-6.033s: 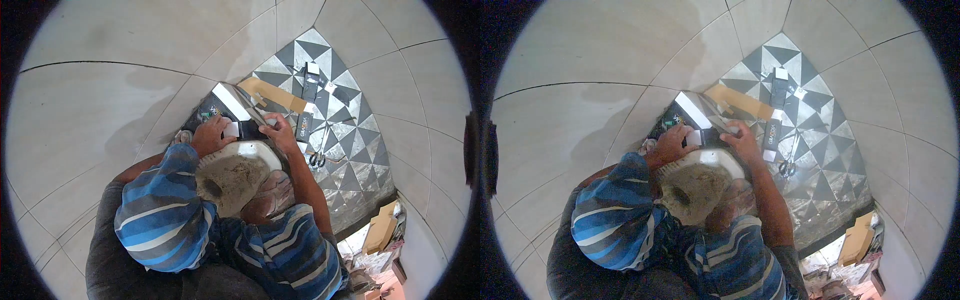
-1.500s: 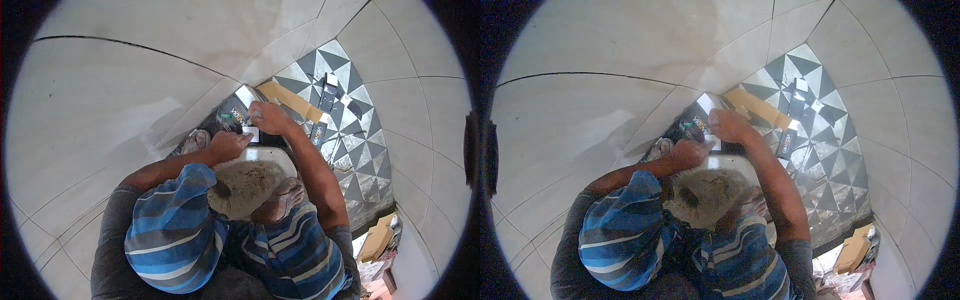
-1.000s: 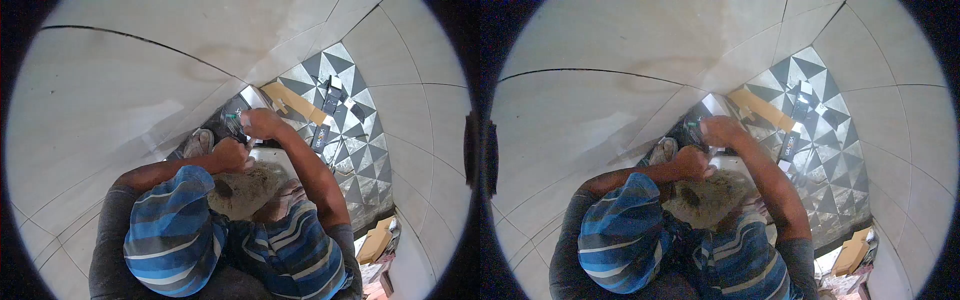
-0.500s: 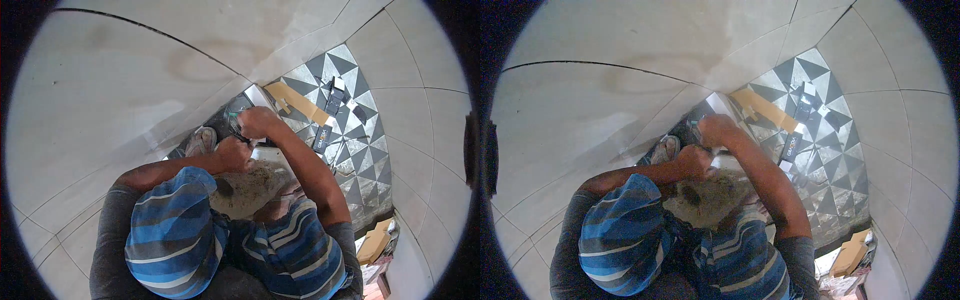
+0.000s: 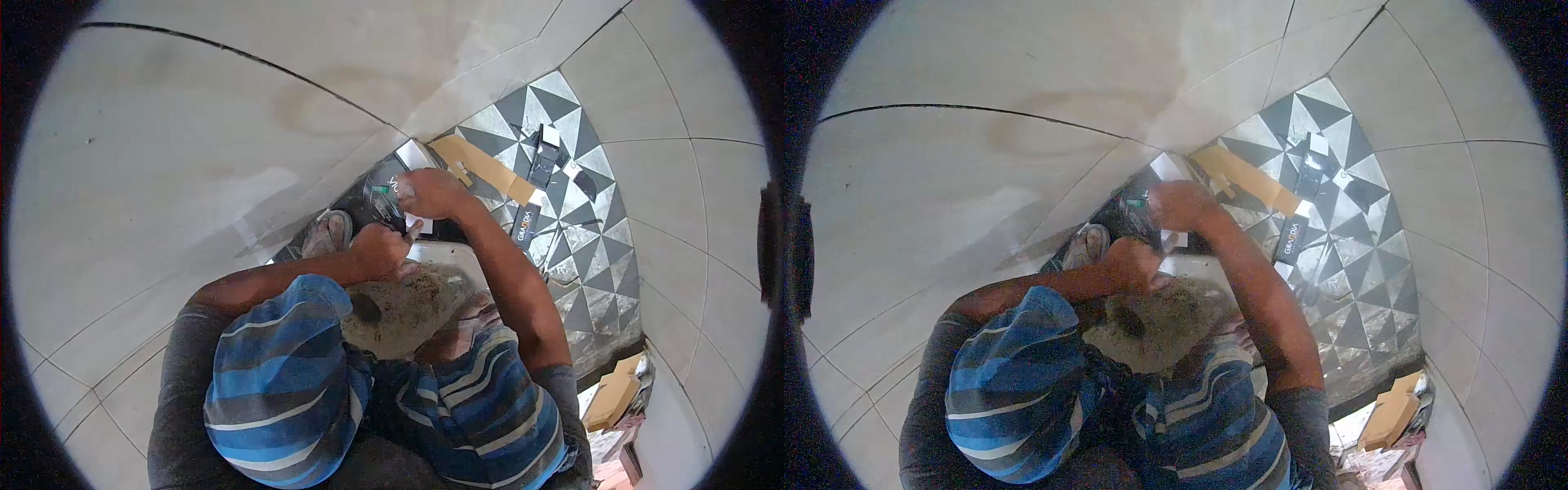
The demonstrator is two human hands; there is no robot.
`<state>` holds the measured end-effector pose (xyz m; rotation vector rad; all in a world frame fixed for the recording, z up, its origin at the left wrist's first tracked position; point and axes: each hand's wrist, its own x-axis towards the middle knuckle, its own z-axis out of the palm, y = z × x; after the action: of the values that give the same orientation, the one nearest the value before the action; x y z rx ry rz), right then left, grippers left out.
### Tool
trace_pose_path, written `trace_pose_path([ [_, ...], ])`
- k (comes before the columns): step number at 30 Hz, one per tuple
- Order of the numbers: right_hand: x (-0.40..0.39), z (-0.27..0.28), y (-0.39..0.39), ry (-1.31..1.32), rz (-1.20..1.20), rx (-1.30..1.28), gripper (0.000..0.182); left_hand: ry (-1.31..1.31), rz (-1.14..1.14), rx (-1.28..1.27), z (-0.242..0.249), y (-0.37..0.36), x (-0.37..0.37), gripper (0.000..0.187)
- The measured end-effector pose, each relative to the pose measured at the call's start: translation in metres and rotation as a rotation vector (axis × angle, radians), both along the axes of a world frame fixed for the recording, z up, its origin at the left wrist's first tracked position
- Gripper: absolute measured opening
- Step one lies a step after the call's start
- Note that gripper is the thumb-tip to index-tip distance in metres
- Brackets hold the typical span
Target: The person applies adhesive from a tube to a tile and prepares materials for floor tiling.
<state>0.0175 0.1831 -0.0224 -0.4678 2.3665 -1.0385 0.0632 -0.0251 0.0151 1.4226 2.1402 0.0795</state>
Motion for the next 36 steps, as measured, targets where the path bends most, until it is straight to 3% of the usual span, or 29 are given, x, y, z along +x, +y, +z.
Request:
trace_pose_path([
  [3, 0.002, 0.003, 0.005, -0.049, -0.101, 0.009, 0.029, 0.027, 0.026, 0.107, 0.003, 0.000, 0.000, 0.095],
  [5, 0.005, -0.004, 0.009, -0.012, -0.170, -0.098, 0.031, 0.007, 0.022, -0.006, 0.005, 0.002, -0.001, 0.095],
  [11, 0.006, 0.006, 0.006, 0.004, -0.034, -0.039, 0.037, -0.001, -0.006, -0.048, -0.002, 0.001, -0.002, 0.095],
  [24, 0.007, 0.005, 0.004, -0.024, -0.152, -0.013, 0.029, -0.010, -0.037, -0.106, 0.005, 0.003, -0.006, 0.096],
  [36, 0.007, 0.005, 0.004, -0.018, -0.177, 0.005, 0.030, -0.020, -0.060, 0.008, 0.001, 0.000, -0.008, 0.093],
])
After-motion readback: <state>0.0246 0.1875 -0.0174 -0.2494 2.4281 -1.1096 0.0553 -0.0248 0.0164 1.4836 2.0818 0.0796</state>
